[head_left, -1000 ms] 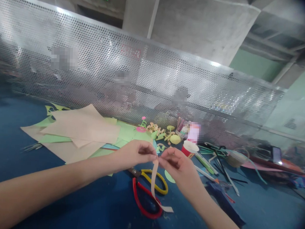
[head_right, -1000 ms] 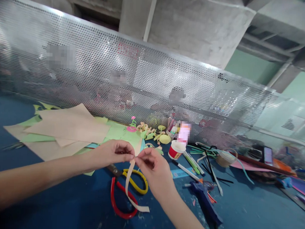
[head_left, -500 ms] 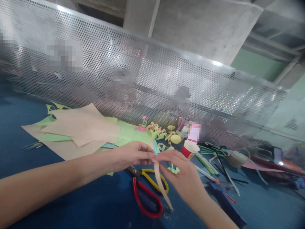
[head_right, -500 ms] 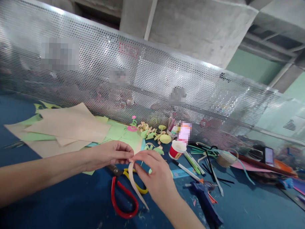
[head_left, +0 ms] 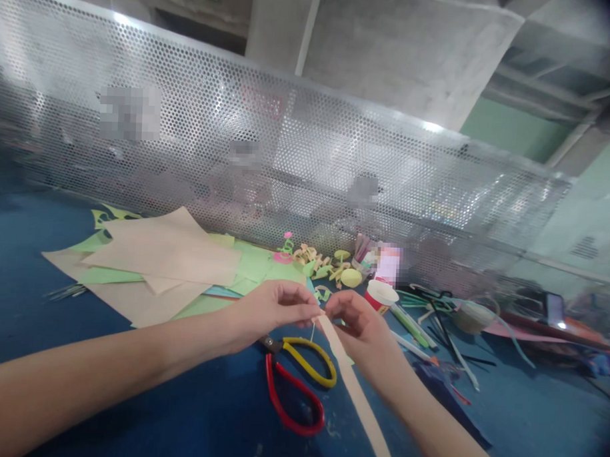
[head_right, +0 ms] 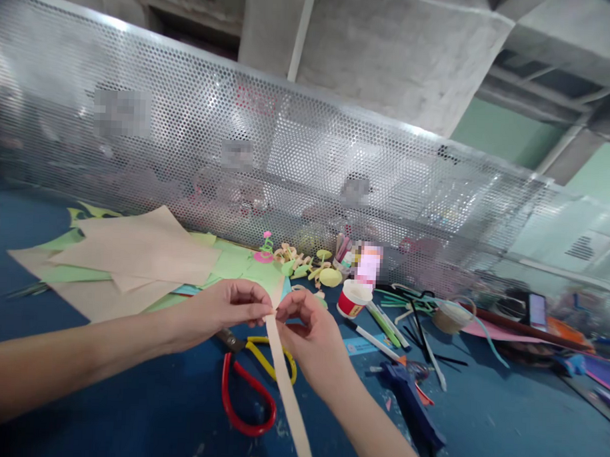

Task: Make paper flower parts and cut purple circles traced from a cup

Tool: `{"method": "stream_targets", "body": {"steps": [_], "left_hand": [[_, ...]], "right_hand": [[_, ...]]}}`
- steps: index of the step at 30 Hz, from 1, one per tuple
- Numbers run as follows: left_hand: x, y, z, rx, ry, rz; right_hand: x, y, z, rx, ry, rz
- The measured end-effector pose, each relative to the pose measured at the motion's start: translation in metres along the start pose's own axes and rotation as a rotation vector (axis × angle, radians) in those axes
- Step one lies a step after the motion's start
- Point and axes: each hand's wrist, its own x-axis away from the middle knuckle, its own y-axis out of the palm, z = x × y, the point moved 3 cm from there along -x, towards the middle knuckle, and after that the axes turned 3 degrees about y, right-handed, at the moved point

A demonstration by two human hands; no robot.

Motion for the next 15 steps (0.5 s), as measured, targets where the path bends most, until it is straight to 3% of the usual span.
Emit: {"method": "stream_targets", "body": {"steps": [6,15], "left_hand": [[0.0012,-0.0002,0.0011,-0.022,-0.006,0.003],[0.0005,0.0,-0.0014,-0.009,0.017,0.029]], "right_hand": [[0.0007,-0.0017,0.0039,-0.081,0.16,-0.082],[-0.0005,-0.0019,0.0098,-0.149,0.156,-0.083]]}}
